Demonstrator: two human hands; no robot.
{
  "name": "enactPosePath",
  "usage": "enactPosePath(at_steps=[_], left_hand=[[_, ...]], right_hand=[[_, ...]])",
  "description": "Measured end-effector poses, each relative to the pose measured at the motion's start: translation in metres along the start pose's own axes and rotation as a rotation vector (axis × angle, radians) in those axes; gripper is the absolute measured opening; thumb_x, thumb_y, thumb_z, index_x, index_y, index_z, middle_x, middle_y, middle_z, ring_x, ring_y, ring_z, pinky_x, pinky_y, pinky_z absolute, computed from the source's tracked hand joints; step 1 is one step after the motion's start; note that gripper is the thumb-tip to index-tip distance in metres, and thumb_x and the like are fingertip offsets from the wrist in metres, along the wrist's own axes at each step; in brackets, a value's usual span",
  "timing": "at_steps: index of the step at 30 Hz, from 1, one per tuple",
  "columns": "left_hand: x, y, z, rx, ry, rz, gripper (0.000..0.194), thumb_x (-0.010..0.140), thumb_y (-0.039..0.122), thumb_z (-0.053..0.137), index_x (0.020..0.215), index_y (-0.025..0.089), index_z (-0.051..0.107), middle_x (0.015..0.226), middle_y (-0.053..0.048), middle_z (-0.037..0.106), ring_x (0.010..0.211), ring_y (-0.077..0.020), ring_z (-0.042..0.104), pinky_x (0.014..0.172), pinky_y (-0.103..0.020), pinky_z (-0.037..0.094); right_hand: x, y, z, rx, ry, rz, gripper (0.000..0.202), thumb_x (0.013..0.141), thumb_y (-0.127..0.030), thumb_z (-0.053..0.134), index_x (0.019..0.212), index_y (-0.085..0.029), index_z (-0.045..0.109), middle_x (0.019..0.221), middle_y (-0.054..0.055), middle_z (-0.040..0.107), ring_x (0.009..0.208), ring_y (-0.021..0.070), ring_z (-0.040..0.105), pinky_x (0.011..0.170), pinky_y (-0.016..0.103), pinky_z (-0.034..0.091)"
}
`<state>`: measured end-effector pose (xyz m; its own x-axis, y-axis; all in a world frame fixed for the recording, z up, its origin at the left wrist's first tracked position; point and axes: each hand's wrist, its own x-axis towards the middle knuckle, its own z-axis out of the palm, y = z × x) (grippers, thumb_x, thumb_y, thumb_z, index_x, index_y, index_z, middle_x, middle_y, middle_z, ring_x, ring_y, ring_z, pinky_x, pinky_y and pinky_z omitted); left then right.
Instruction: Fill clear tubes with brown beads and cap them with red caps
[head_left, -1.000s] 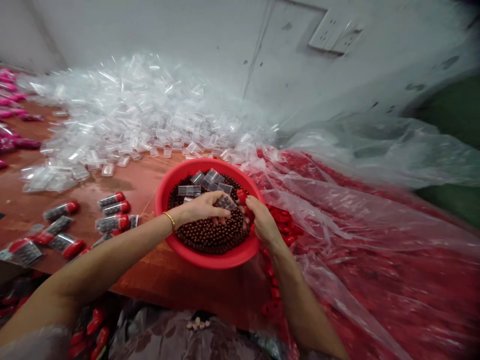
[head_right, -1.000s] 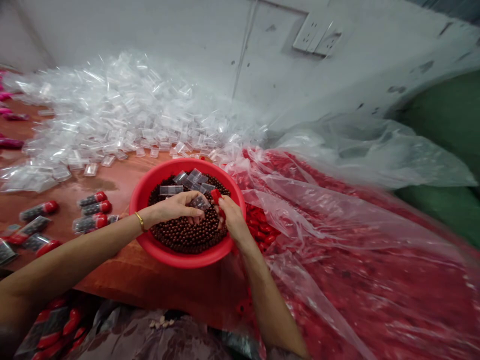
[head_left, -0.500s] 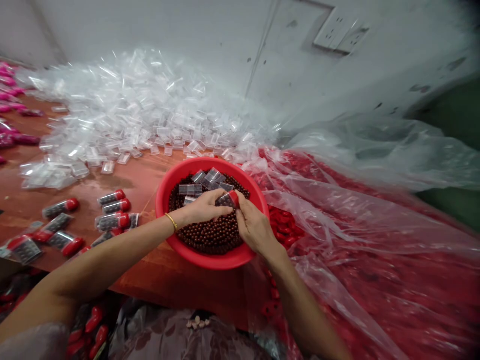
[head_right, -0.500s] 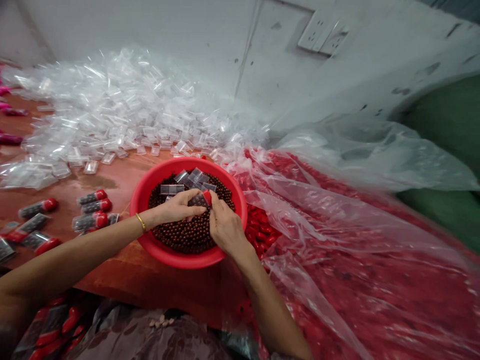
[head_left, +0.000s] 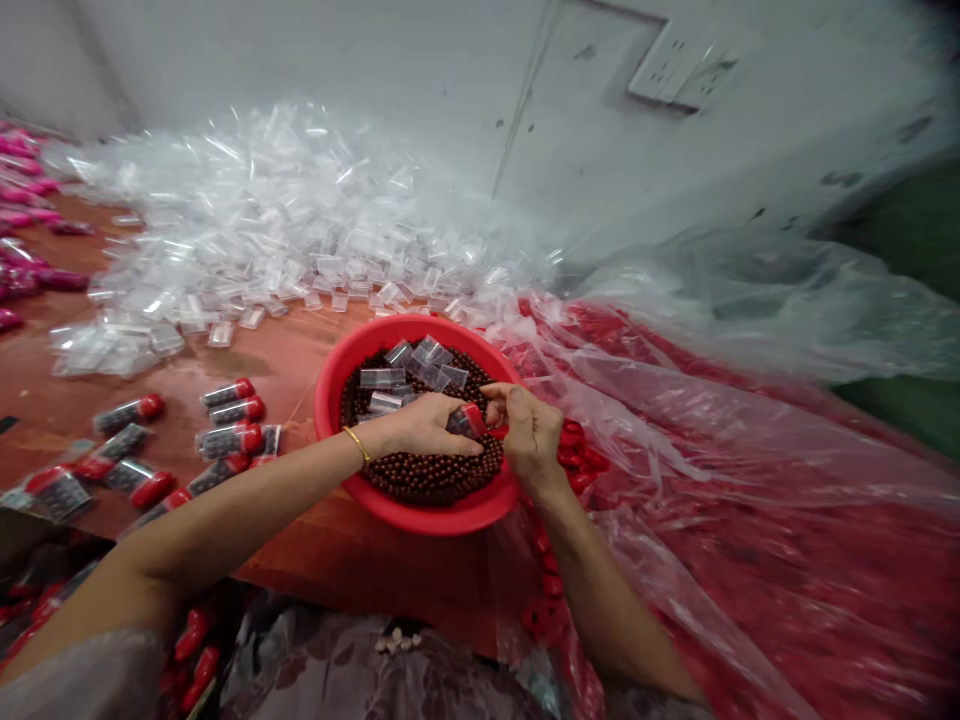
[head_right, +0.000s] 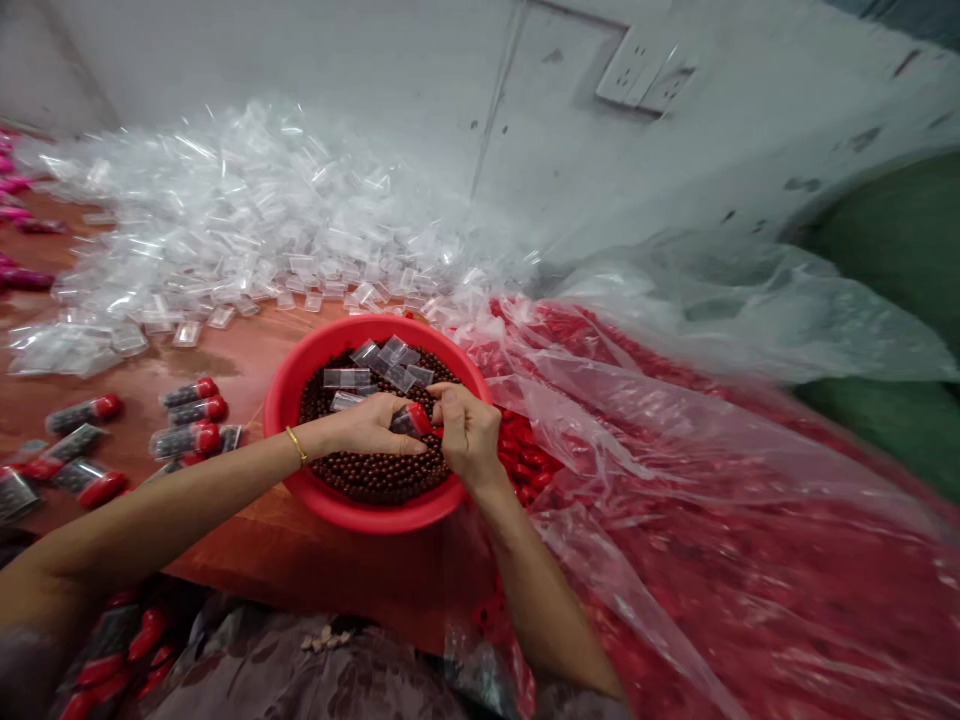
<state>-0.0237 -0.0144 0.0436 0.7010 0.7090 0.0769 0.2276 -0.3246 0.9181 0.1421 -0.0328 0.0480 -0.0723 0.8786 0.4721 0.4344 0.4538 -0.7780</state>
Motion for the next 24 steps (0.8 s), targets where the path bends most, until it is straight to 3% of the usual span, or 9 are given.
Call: enactPosePath(at_steps=[3, 5, 7, 10, 13, 15, 19, 21, 24], left_hand=[[-0.002, 0.000, 0.001, 0.170, -0.006, 0.015, 0.026, 0.070, 0.036, 0.061, 0.063, 0.014, 0.051, 0.055, 0.006, 0.043, 0.052, -0.0067, 0.038, 0.050, -0.019, 0.028], [-0.004, 0.000, 0.001, 0.253, -0.004, 0.013, 0.023, 0.069, 0.033, 0.061, 0.061, 0.013, 0.053, 0.054, 0.005, 0.045, 0.050, -0.0071, 0.039, 0.049, -0.019, 0.029], [-0.007, 0.000, 0.002, 0.342, -0.013, 0.021, 0.016, 0.069, 0.027, 0.058, 0.063, 0.013, 0.057, 0.054, 0.003, 0.050, 0.049, -0.0079, 0.041, 0.048, -0.020, 0.031], [-0.011, -0.002, 0.005, 0.512, -0.034, 0.039, 0.015, 0.067, 0.023, 0.057, 0.073, 0.011, 0.064, 0.060, -0.003, 0.060, 0.049, -0.0109, 0.047, 0.049, -0.022, 0.035], [-0.009, -0.006, 0.009, 0.677, -0.033, 0.006, 0.021, 0.067, 0.027, 0.059, 0.077, 0.009, 0.066, 0.064, -0.008, 0.065, 0.052, -0.0157, 0.054, 0.050, -0.025, 0.038], [-0.005, -0.006, 0.011, 0.708, -0.004, 0.005, 0.020, 0.070, 0.028, 0.058, 0.074, 0.010, 0.065, 0.064, -0.008, 0.065, 0.054, -0.0167, 0.055, 0.051, -0.026, 0.040], [-0.008, 0.012, 0.004, 0.541, 0.148, 0.143, 0.022, 0.078, 0.034, 0.056, 0.076, 0.013, 0.062, 0.066, -0.003, 0.064, 0.057, -0.0128, 0.055, 0.057, -0.024, 0.042], [-0.027, 0.025, -0.009, 0.453, 0.267, 0.161, 0.026, 0.080, 0.039, 0.055, 0.081, 0.014, 0.061, 0.070, -0.002, 0.064, 0.061, -0.0119, 0.056, 0.060, -0.023, 0.043], [-0.084, 0.034, -0.035, 0.479, 0.457, 0.016, 0.026, 0.083, 0.040, 0.053, 0.089, 0.016, 0.060, 0.078, -0.001, 0.065, 0.067, -0.0115, 0.058, 0.063, -0.022, 0.044]], right_hand=[[0.012, 0.000, 0.025, 0.326, 0.010, 0.249, 0.059, 0.090, -0.059, 0.018, 0.105, -0.019, 0.060, 0.071, 0.002, 0.060, 0.051, 0.0110, 0.051, 0.051, 0.025, 0.045], [0.015, 0.000, 0.038, 0.407, -0.079, 0.341, 0.068, 0.089, -0.062, 0.010, 0.123, -0.020, 0.052, 0.094, 0.006, 0.064, 0.067, 0.0131, 0.060, 0.064, 0.028, 0.050], [0.013, 0.002, 0.044, 0.390, -0.202, 0.351, 0.073, 0.088, -0.065, 0.006, 0.134, -0.022, 0.043, 0.114, 0.008, 0.061, 0.096, 0.0169, 0.061, 0.085, 0.034, 0.048], [0.005, 0.007, 0.047, 0.316, -0.311, 0.294, 0.072, 0.086, -0.068, 0.015, 0.139, -0.025, 0.039, 0.132, 0.006, 0.053, 0.122, 0.0196, 0.048, 0.107, 0.040, 0.031], [0.001, 0.010, 0.050, 0.270, -0.310, 0.286, 0.075, 0.082, -0.072, 0.029, 0.138, -0.023, 0.041, 0.140, 0.006, 0.046, 0.131, 0.0210, 0.038, 0.113, 0.041, 0.019], [0.006, 0.007, 0.048, 0.323, -0.272, 0.350, 0.078, 0.081, -0.073, 0.026, 0.136, -0.021, 0.043, 0.140, 0.007, 0.046, 0.129, 0.0222, 0.040, 0.111, 0.042, 0.025], [0.015, -0.002, 0.014, 0.501, -0.147, 0.392, 0.078, 0.085, -0.067, 0.005, 0.123, -0.019, 0.054, 0.118, 0.009, 0.063, 0.109, 0.0208, 0.058, 0.090, 0.038, 0.046], [0.009, 0.001, -0.019, 0.439, -0.050, 0.353, 0.067, 0.086, -0.064, 0.015, 0.109, -0.020, 0.061, 0.102, 0.007, 0.068, 0.094, 0.0183, 0.063, 0.079, 0.033, 0.049], [-0.022, 0.020, -0.064, 0.076, 0.019, 0.366, 0.036, 0.081, -0.050, 0.047, 0.089, -0.019, 0.065, 0.079, 0.003, 0.069, 0.072, 0.0153, 0.063, 0.067, 0.027, 0.048]])
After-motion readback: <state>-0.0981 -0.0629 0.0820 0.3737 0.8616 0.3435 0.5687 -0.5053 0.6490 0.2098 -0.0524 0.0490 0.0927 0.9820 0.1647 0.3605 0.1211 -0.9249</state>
